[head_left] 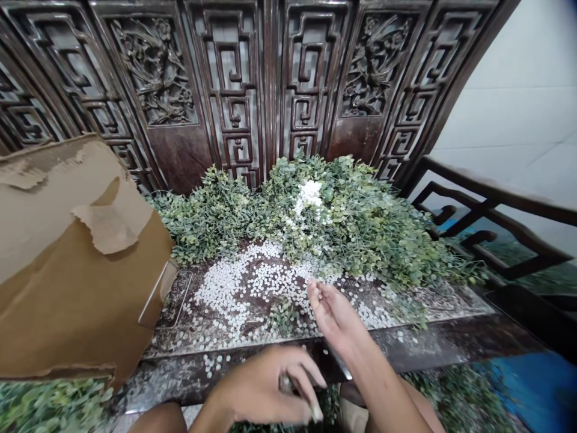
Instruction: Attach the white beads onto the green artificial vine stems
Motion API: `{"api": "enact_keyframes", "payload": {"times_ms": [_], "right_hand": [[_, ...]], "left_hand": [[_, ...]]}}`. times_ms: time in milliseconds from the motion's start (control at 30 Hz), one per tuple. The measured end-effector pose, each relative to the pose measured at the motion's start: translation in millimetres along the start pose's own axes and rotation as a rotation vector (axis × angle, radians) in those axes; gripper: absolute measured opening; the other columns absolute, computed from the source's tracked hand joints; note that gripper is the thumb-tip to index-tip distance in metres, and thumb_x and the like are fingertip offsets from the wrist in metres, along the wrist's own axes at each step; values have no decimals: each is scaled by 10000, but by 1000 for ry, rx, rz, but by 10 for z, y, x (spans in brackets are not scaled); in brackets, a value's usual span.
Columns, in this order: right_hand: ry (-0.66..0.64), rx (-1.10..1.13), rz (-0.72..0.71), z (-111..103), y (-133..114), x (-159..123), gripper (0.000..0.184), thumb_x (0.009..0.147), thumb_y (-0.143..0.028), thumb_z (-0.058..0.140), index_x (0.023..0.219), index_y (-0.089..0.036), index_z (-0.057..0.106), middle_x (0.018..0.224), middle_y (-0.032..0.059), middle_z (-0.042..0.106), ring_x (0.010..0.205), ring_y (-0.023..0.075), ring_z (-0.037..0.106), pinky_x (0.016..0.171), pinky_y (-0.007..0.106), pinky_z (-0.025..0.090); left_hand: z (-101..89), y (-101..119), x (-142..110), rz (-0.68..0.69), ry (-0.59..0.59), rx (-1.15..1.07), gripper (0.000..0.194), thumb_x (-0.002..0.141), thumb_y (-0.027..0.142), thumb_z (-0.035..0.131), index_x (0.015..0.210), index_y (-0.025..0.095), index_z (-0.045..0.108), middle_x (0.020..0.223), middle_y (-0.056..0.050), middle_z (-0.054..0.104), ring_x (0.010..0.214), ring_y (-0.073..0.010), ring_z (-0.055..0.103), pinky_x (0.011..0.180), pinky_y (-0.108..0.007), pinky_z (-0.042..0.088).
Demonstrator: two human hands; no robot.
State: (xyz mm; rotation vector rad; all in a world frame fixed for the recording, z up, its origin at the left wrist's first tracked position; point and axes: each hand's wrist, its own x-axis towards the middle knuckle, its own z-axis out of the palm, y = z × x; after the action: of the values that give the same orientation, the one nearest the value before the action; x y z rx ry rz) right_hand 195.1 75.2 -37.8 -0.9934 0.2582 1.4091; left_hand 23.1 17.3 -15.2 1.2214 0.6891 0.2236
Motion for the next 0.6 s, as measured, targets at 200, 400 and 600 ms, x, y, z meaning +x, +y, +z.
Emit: {"api": "enact_keyframes", "payload": {"times_ms": [200,400,600], "right_hand": [[-58,-123,-126,54,4,-80,285,824,94,451,872,-103,652,839,103,704,851,140,712,747,163,617],[-148,-237,-133,14,6,-157,117,861,-234,669,861,-118,668,575,-39,566,379,11,448,300,50,388],[-269,-268,-162,-36,58,-121,326,686,-430,808,744,-163,629,499,-110,325,380,25,261,312,115,245]], "left_hand": [[-49,-83,102,63,200,387,258,760,233,634,1010,228,700,928,-23,724,855,-197,649,779,-302,510],[-162,-293,405,140,731,1117,515,832,45,473,1283,284,544,994,-55,512,957,-221,489,771,-320,461],[-123,-254,576,93,691,1400,256,819,21,496,948,194,634,969,-58,482,952,-237,464,804,-360,443]]}}
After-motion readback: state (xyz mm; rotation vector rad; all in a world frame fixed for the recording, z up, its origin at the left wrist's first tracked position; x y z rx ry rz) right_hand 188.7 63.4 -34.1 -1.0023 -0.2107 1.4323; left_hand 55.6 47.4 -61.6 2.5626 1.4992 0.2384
